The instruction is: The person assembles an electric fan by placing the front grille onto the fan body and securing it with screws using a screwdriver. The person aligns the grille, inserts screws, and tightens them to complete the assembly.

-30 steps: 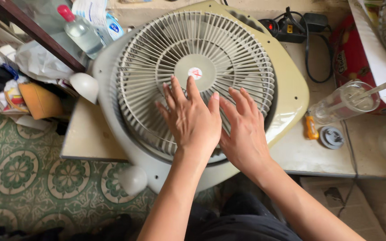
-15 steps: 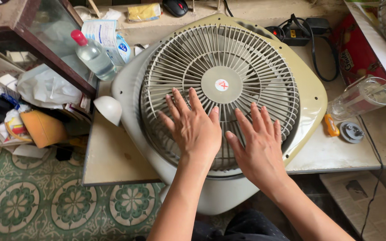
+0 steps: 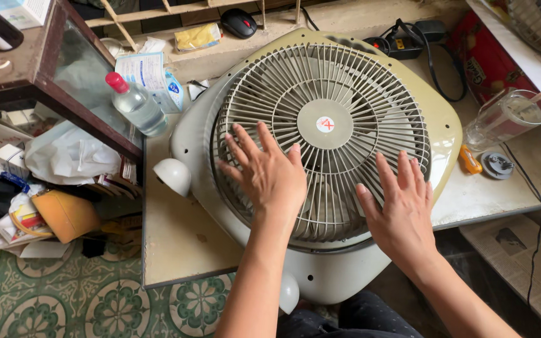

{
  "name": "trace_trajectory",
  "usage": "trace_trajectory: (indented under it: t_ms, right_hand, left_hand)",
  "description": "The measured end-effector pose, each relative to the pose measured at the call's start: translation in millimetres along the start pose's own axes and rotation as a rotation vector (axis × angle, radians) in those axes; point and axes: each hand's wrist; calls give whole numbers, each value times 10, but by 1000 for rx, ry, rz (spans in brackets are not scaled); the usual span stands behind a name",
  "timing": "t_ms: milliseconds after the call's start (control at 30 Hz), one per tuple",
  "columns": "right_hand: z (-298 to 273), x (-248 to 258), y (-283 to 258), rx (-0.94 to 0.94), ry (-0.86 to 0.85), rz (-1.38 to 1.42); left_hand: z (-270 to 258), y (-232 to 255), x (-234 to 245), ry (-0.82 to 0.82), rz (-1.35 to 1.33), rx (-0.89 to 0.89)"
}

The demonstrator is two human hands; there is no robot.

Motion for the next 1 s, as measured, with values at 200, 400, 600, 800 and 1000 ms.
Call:
trace_trajectory:
  t_ms: [200, 400, 600, 800, 1000]
  right_hand:
    - [-38, -52, 163, 10, 99, 71]
    - [34, -24, 196, 28, 20, 54]
    - [202, 16, 299, 82, -10, 56]
    - [238, 49, 651, 39, 15, 112]
    - [160, 105, 682, 71, -13, 153]
  left_hand:
    - [82, -32, 41, 1, -23, 68]
    - [57, 25, -27, 22, 12, 104]
    - [51, 143, -65, 33, 12, 185]
    - [170, 226, -76, 37, 15, 261]
    - [207, 314, -39, 25, -4, 262]
Point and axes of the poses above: each hand's wrist, its own z-axis towards the middle knuckle, its own x-axis out of the back of the hand, y = z × x, and after that the axes turned 1 degree about y, right-handed
